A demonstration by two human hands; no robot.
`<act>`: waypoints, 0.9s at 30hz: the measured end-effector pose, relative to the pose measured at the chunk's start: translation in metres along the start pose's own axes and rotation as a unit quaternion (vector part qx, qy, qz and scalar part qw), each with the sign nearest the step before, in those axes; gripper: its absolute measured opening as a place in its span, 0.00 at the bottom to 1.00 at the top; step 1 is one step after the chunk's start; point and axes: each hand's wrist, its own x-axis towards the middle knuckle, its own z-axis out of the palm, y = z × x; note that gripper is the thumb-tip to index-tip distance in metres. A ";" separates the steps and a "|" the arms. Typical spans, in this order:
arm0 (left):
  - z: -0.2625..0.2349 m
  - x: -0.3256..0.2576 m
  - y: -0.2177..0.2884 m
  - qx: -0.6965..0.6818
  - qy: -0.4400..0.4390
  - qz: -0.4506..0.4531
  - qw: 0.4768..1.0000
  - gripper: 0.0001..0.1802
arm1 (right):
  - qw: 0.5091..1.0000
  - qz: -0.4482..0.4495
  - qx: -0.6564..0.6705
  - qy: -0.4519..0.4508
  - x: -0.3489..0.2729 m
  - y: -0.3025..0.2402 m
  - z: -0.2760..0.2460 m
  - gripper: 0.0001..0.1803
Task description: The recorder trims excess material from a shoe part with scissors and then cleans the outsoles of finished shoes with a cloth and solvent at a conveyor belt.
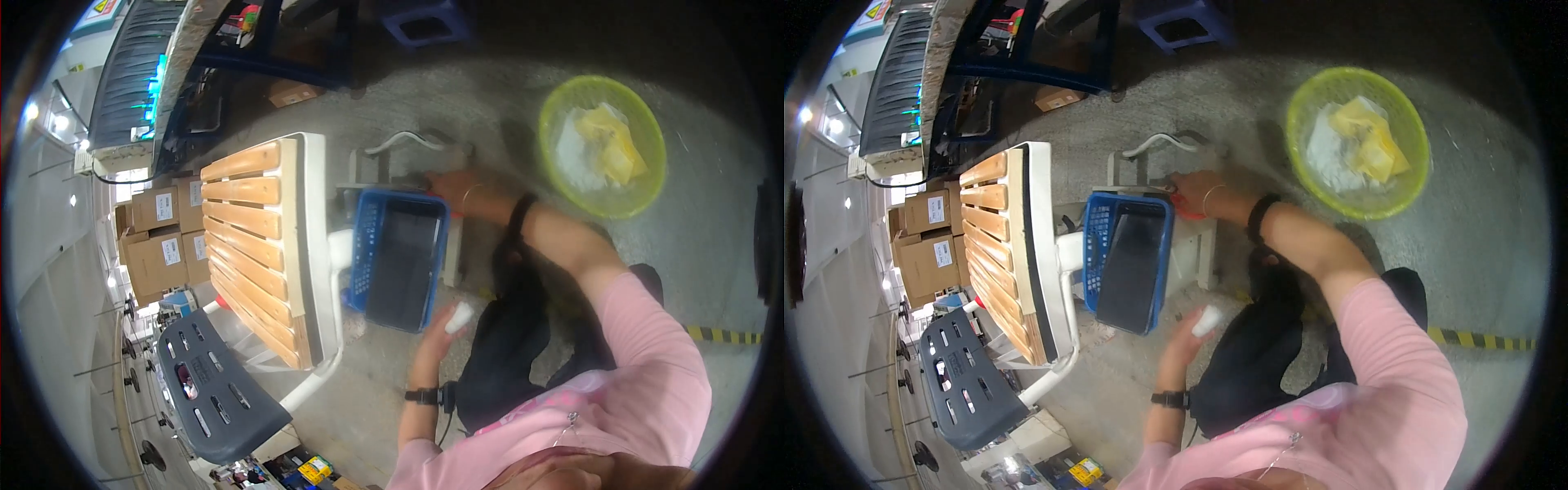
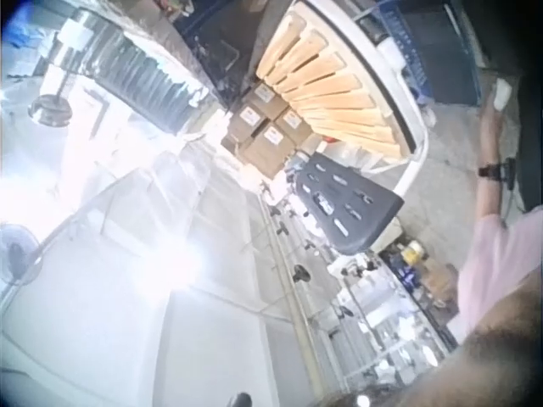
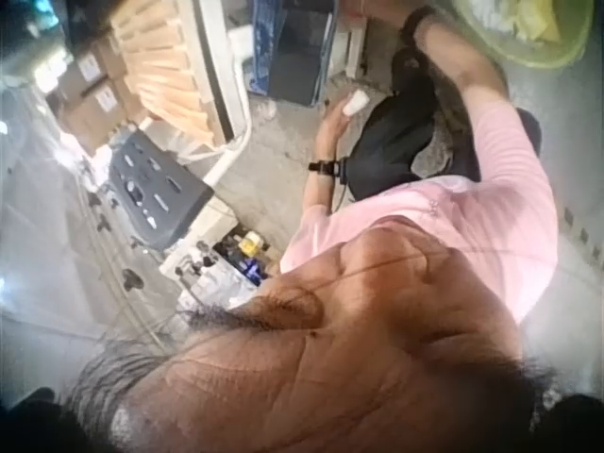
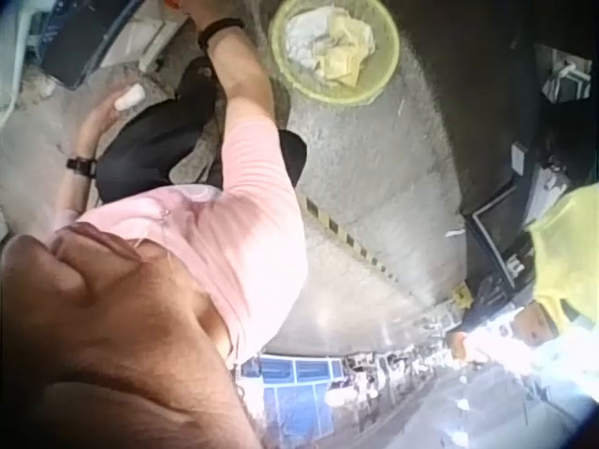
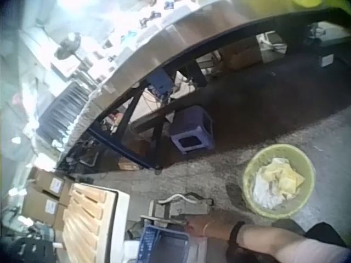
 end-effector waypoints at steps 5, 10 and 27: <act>-0.006 -0.012 0.013 -0.261 0.044 -0.146 0.953 0.27 | 1.000 -0.007 0.021 -0.020 0.080 0.015 0.040 0.22; -0.035 -0.027 -0.029 -0.209 0.027 -0.055 0.976 0.24 | 0.990 -0.133 0.038 -0.031 0.141 -0.022 0.066 0.17; -0.052 -0.007 -0.056 -0.268 -0.017 -0.220 0.938 0.21 | 0.945 -0.179 0.273 -0.016 0.070 -0.018 -0.004 0.12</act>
